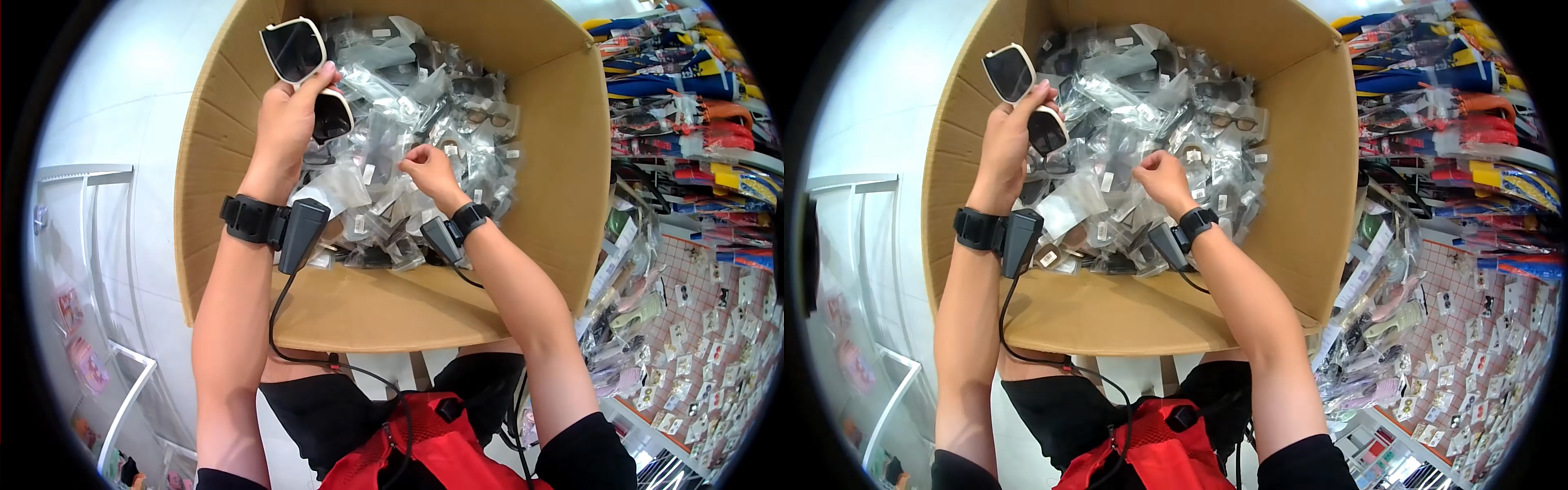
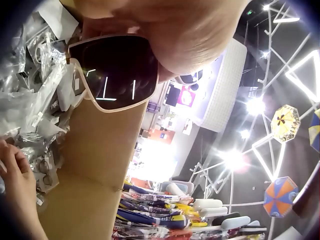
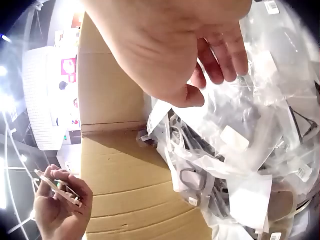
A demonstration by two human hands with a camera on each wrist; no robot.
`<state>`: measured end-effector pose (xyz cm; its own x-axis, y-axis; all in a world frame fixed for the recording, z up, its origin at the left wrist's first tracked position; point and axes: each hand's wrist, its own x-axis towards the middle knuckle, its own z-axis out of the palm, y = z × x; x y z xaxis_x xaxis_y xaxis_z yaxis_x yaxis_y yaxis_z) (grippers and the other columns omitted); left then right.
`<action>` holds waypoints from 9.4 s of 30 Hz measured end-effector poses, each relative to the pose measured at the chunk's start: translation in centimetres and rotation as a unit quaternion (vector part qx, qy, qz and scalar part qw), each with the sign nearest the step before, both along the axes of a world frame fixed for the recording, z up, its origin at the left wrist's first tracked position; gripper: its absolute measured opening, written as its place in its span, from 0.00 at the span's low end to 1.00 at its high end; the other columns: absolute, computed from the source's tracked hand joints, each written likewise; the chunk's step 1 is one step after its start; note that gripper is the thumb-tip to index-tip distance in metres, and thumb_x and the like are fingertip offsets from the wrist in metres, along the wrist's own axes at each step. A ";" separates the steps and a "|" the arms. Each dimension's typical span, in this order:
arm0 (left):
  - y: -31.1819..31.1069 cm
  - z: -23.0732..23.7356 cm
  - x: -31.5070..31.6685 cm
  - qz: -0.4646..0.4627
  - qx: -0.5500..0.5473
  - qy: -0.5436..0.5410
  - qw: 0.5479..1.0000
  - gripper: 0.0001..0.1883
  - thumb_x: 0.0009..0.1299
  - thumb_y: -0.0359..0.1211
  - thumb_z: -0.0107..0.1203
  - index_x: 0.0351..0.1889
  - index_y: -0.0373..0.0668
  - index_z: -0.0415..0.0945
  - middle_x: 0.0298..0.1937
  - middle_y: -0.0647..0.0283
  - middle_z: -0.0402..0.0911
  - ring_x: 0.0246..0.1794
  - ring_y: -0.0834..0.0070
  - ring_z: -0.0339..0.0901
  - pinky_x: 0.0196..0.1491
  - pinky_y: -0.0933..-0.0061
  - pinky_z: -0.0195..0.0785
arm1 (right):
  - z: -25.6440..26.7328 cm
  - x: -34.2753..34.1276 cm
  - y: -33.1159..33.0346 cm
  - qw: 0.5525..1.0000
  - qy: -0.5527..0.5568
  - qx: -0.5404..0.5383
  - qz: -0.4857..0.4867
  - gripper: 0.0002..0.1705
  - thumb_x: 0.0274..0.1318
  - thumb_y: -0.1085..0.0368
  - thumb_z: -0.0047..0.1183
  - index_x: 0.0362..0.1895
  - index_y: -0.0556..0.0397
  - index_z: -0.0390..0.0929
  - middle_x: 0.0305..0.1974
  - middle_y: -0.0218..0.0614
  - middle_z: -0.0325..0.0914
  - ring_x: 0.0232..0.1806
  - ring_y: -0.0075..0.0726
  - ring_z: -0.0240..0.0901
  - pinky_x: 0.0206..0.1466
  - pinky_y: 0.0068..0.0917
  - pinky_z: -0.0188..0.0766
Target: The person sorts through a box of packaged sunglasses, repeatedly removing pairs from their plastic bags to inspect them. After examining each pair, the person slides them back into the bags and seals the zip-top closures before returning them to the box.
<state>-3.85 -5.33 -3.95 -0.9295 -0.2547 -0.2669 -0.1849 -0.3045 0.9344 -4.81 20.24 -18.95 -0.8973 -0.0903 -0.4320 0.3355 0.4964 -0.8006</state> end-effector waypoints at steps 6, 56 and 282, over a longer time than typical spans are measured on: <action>0.4 -0.1 0.9 -0.035 -0.031 -0.035 0.998 0.18 0.74 0.45 0.60 0.41 0.37 0.82 0.32 0.64 0.84 0.31 0.81 0.81 0.36 0.80 0.73 | -4.4 -2.0 -2.3 0.987 -0.078 0.104 -0.090 0.25 0.45 0.50 0.73 0.32 0.59 0.78 0.31 0.37 0.83 0.32 0.33 0.78 0.39 0.33 0.75; 5.2 2.7 2.7 -0.251 -0.318 0.246 0.880 0.29 0.44 0.28 0.80 0.29 0.41 0.64 0.55 0.60 0.80 0.53 0.64 0.78 0.50 0.67 0.73 | 16.1 3.6 -2.1 0.961 0.013 -0.268 -0.062 0.24 0.68 0.54 0.56 0.21 0.56 0.76 0.18 0.23 0.72 0.21 0.14 0.64 0.24 0.19 0.58; 6.0 -0.4 3.2 -0.243 -0.253 0.145 0.925 0.29 0.51 0.34 0.75 0.46 0.42 0.68 0.35 0.63 0.77 0.36 0.71 0.76 0.43 0.70 0.72 | 18.1 3.9 -1.3 0.946 0.277 -0.047 0.161 0.24 0.49 0.52 0.70 0.45 0.53 0.81 0.51 0.44 0.77 0.49 0.43 0.75 0.49 0.38 0.74</action>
